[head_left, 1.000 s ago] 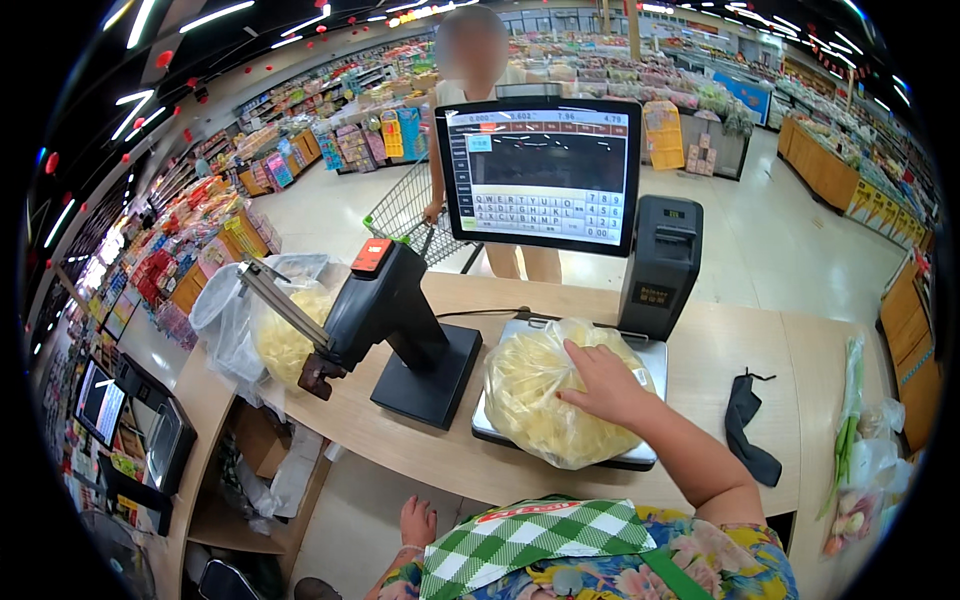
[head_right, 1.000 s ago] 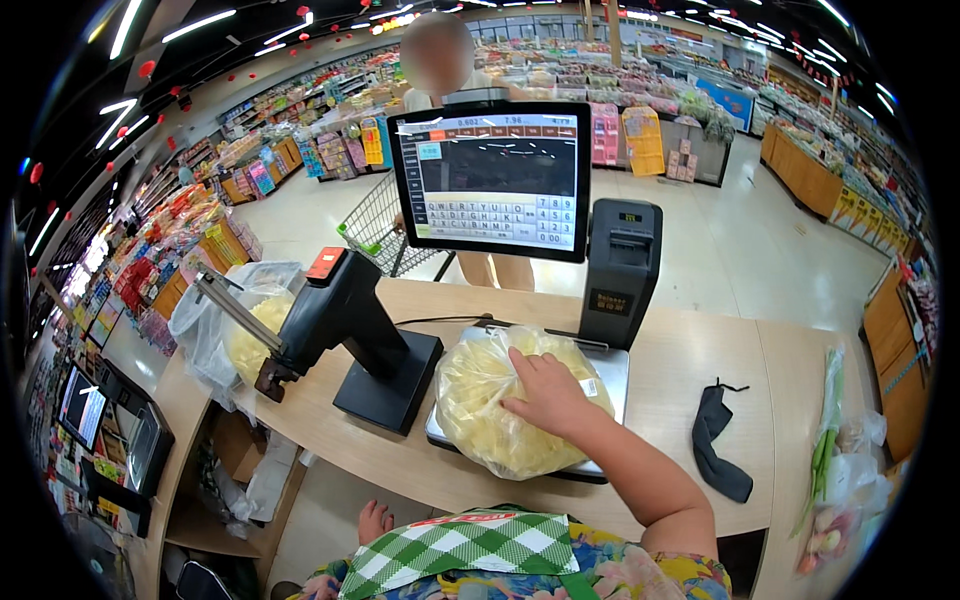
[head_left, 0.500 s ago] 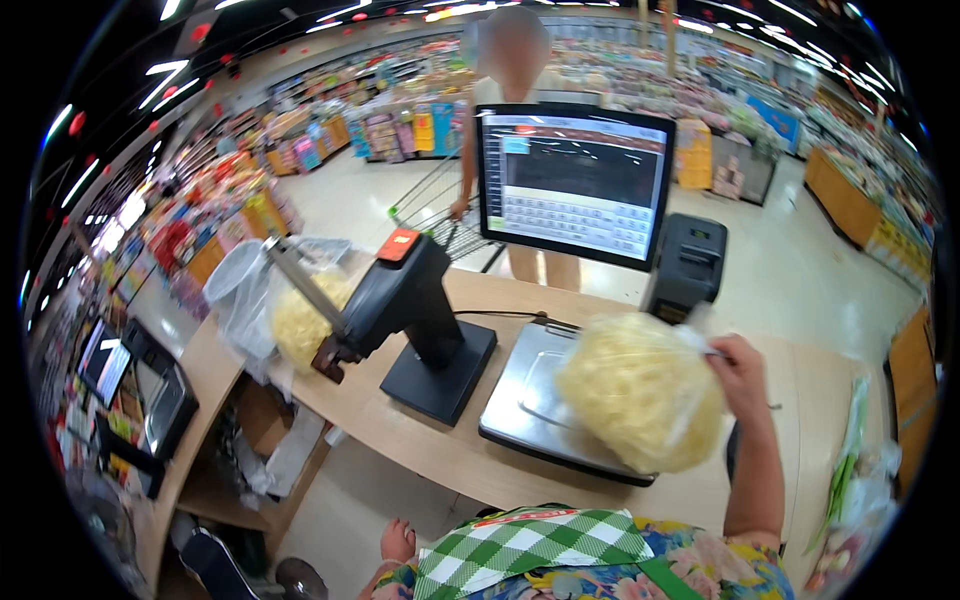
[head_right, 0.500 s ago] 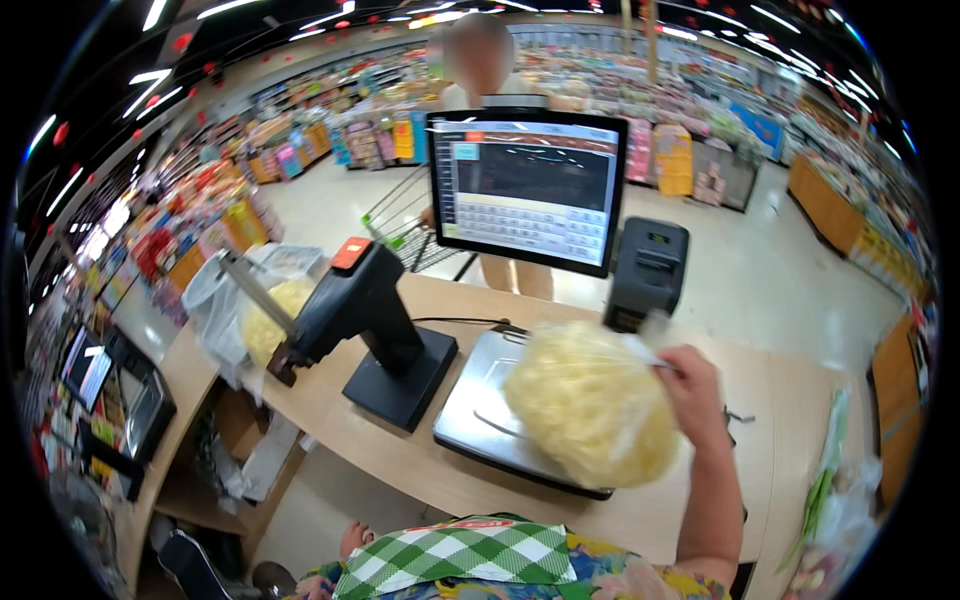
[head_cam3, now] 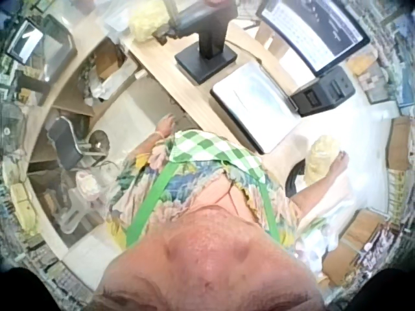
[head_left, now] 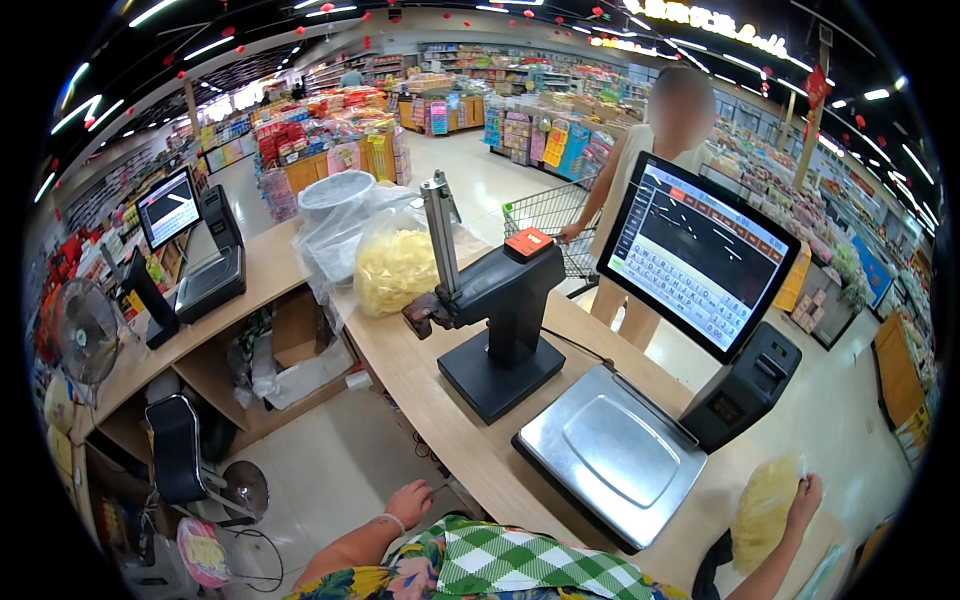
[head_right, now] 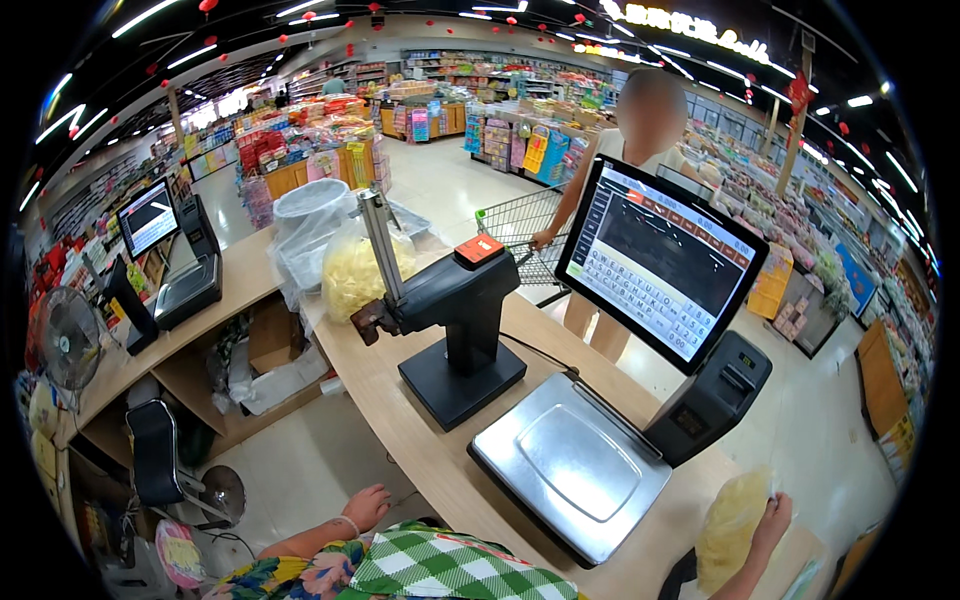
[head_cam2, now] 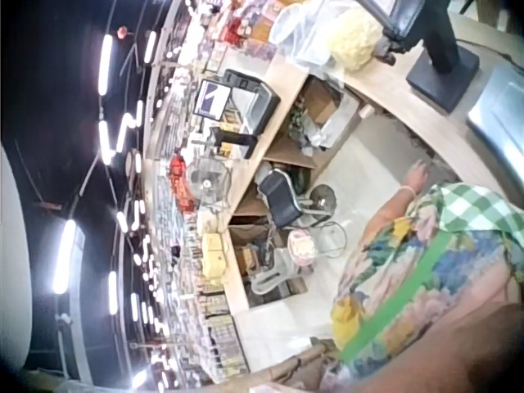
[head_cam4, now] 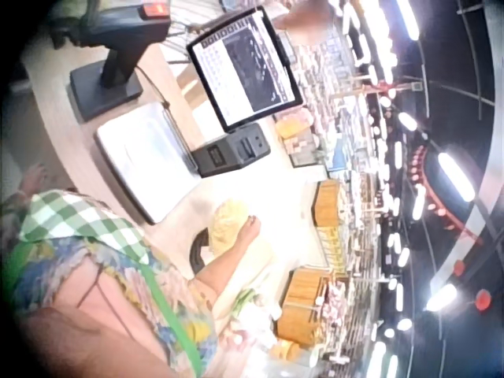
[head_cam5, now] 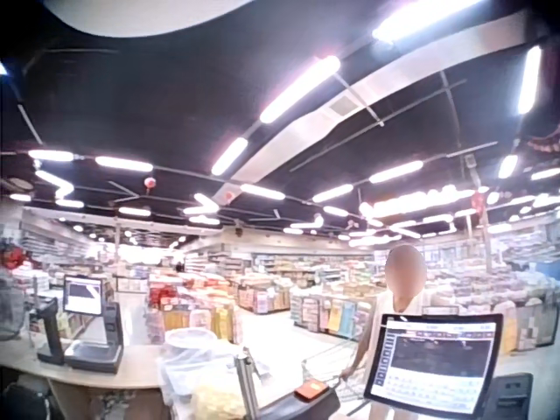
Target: The person takes bags of produce from a customer, places them on a scale one by one, enters codes on a touch screen to generate price labels, and attaches the labels to the bags.
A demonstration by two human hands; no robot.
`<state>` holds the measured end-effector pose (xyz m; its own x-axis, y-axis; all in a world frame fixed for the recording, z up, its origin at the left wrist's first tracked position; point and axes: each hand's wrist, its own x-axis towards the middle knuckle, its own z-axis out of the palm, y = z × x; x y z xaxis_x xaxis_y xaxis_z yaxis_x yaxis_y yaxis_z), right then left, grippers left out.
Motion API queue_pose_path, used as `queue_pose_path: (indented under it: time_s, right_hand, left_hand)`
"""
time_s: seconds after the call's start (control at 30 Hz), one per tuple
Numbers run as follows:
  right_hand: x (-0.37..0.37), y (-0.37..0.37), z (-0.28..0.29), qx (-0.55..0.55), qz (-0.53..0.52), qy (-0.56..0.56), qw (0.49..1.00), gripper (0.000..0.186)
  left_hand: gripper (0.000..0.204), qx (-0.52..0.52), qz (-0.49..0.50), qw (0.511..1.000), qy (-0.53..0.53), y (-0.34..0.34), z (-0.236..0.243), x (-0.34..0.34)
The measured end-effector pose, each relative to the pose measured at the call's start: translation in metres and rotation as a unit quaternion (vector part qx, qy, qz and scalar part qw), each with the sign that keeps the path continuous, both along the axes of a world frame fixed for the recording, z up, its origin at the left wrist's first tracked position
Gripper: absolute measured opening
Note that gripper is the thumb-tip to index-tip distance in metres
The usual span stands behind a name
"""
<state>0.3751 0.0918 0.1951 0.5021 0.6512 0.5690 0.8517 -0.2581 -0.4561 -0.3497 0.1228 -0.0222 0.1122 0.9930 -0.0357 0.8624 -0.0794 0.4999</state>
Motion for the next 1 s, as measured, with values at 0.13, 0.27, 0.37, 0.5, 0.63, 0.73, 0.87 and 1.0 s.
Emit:
queue_pose_path:
  time_s: [0.13,0.27,0.37,0.5,0.63,0.73,0.87,1.0]
  right_hand:
    - [0.035,0.003,-0.081,-0.082,-0.081,-0.004,0.993,0.013]
    - [0.057,0.005,-0.139,-0.160,-0.117,0.011,0.980,0.027]
    - [0.077,0.017,-0.171,-0.163,-0.154,-0.019,0.974,0.037]
    - [0.083,0.018,-0.159,-0.028,-0.174,-0.062,0.982,0.045]
    - [-0.046,0.053,-0.048,0.227,-0.033,0.036,0.973,0.042]
    - [-0.200,0.064,0.032,0.322,0.110,0.086,0.937,0.040]
    - [-0.429,0.088,0.061,0.161,0.365,0.133,0.907,0.040]
    - [-0.595,0.106,0.067,-0.016,0.589,0.121,0.799,0.040]
  left_hand:
    - [0.027,0.016,-0.007,1.000,0.011,-0.017,0.005,-0.009]
    - [0.026,-0.045,0.012,0.998,0.041,-0.035,0.025,-0.026]
    - [0.026,-0.026,0.034,0.998,0.044,-0.058,0.020,-0.047]
    - [0.027,-0.028,0.025,0.998,0.055,-0.071,-0.030,-0.083]
    - [0.030,-0.082,0.039,0.995,0.034,-0.073,-0.051,-0.113]
    - [0.032,-0.086,0.044,0.995,-0.005,-0.049,-0.040,-0.122]
    - [0.040,0.044,0.178,0.979,-0.088,0.006,0.001,-0.171]
    - [0.051,0.262,0.331,0.901,-0.105,0.084,0.107,-0.317]
